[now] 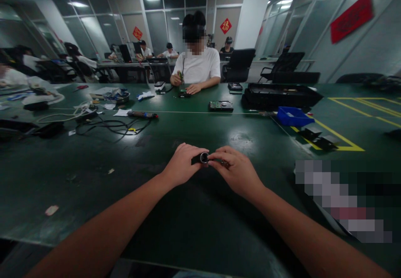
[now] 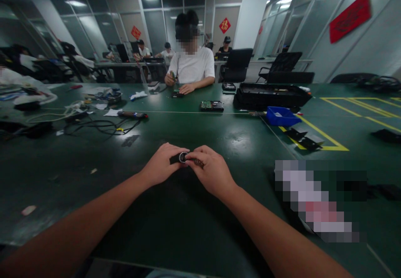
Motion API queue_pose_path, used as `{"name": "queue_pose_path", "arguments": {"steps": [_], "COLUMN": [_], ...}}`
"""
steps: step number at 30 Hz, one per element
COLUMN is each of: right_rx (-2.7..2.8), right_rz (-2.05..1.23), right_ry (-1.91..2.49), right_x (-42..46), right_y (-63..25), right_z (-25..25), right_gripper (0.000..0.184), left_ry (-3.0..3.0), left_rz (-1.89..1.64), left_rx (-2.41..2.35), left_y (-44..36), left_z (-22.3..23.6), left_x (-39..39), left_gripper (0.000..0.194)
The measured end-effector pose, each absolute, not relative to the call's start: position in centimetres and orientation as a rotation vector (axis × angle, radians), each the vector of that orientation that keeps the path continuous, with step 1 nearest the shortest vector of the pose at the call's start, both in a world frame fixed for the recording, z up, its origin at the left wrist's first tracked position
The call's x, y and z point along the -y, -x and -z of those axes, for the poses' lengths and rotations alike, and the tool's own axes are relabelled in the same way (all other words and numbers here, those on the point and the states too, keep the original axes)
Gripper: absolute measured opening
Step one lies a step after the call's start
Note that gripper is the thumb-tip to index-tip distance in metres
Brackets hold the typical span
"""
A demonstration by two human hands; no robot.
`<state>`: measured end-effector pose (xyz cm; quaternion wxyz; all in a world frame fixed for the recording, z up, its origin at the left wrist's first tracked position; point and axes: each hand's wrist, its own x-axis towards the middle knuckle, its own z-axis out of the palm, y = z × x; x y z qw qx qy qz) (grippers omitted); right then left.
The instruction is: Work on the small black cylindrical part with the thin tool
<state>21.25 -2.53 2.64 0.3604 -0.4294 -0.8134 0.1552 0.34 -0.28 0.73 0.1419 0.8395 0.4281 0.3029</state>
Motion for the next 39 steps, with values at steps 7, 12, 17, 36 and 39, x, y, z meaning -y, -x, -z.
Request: {"name": "queue_pose_path", "arguments": {"steps": [7,12,17,36,39], "right_rx": [2.102,2.016,2.019,2.252,2.33], "right_rz": [-0.36,-0.354,-0.339,-0.277,-0.21], "right_ry": [1.073,1.219,1.27,1.153,1.133], "right_x": [2.38,2.44,2.41,2.28,2.24], "right_y": [-21.04,-21.04,-21.14,-21.58,-21.9], "right_z": [-1.99,-2.41,-2.52,-2.51,-2.9], "right_gripper": [0.018,0.04,0.039,0.037,0.043], "left_ry": [-2.476,-2.493,-2.513,-2.655,-2.689], "left_rz": [-0.837,-0.82,-0.815,-0.617,-0.574], "left_rx": [-1.124,-1.108,-1.101,-1.018,-0.978], "left_y": [-0.58,-0.39,-0.26,-0.3,-0.16], "left_z": [-0.81,-0.55,-0.5,-1.3,-1.38], "left_x": [0.64,0.73,0.77,0.97,0.95], "left_gripper": [0.028,0.036,0.038,0.032,0.032]}}
